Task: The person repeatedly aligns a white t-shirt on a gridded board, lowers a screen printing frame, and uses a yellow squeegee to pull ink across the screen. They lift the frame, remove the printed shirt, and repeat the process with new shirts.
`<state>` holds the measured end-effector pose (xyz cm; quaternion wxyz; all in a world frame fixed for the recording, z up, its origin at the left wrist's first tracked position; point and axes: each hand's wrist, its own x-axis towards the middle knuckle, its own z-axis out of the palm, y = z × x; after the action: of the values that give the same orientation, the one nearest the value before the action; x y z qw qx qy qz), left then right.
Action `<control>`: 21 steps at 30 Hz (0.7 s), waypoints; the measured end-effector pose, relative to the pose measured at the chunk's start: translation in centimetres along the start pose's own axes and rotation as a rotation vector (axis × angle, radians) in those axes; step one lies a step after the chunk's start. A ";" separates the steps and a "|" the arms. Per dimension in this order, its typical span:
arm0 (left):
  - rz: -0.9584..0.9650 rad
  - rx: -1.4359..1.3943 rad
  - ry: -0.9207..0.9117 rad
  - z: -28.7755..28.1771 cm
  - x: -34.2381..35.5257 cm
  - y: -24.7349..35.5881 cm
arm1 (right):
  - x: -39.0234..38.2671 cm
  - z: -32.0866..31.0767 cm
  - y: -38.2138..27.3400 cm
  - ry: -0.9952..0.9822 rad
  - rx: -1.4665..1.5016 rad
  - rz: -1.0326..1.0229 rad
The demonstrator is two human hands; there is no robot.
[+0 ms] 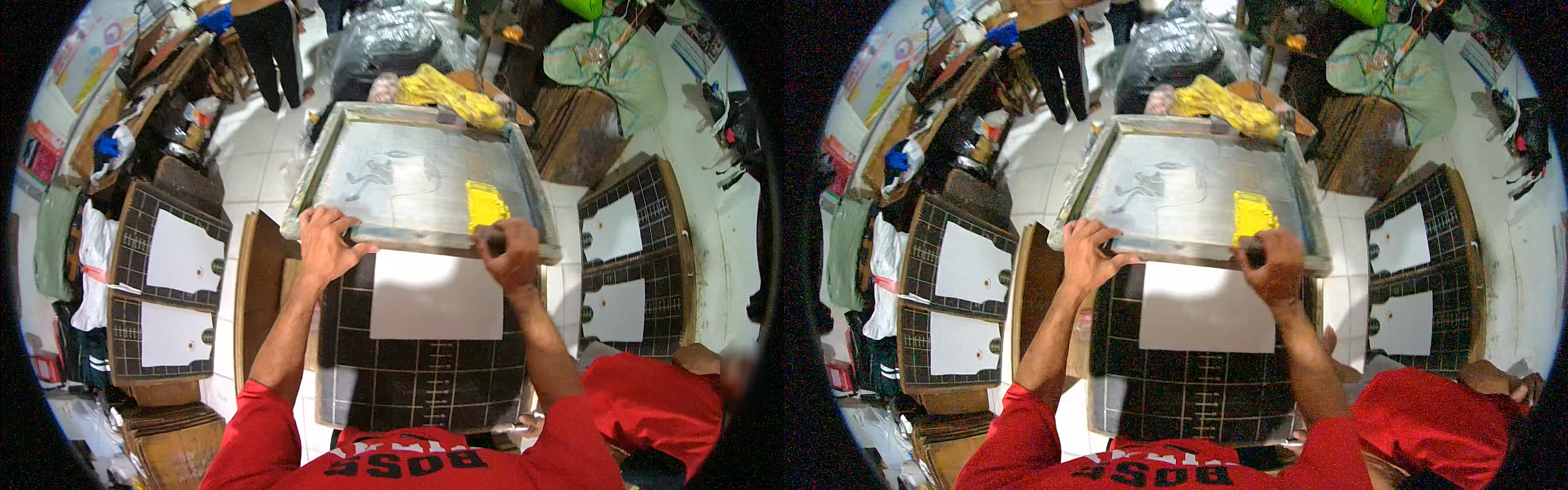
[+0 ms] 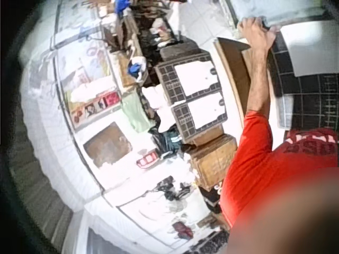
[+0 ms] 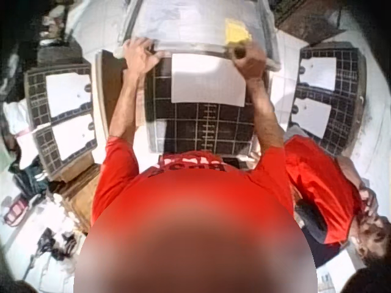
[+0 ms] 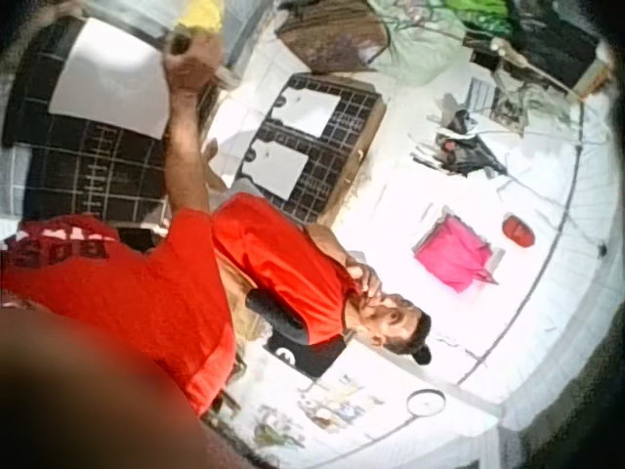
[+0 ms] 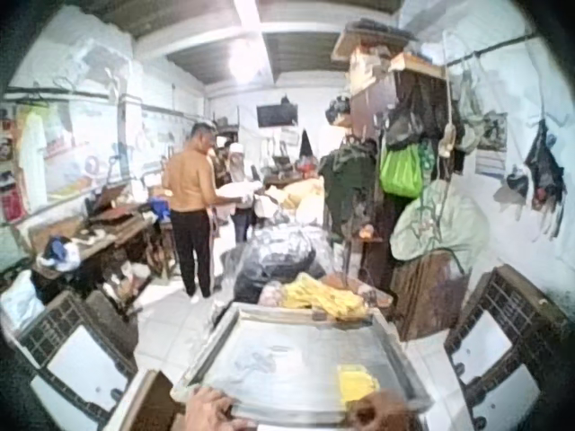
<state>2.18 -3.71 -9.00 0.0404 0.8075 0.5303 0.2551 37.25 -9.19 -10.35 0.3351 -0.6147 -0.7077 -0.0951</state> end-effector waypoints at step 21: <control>-1.172 -0.790 -0.035 -1.6 -35.7 -28.9 | 25.1 -8.4 1.3 0.157 -0.165 0.176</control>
<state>-33.64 -22.79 -30.44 0.4695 0.3180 0.7449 0.3516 40.96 6.73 10.53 0.3447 -0.6904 -0.6126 -0.1713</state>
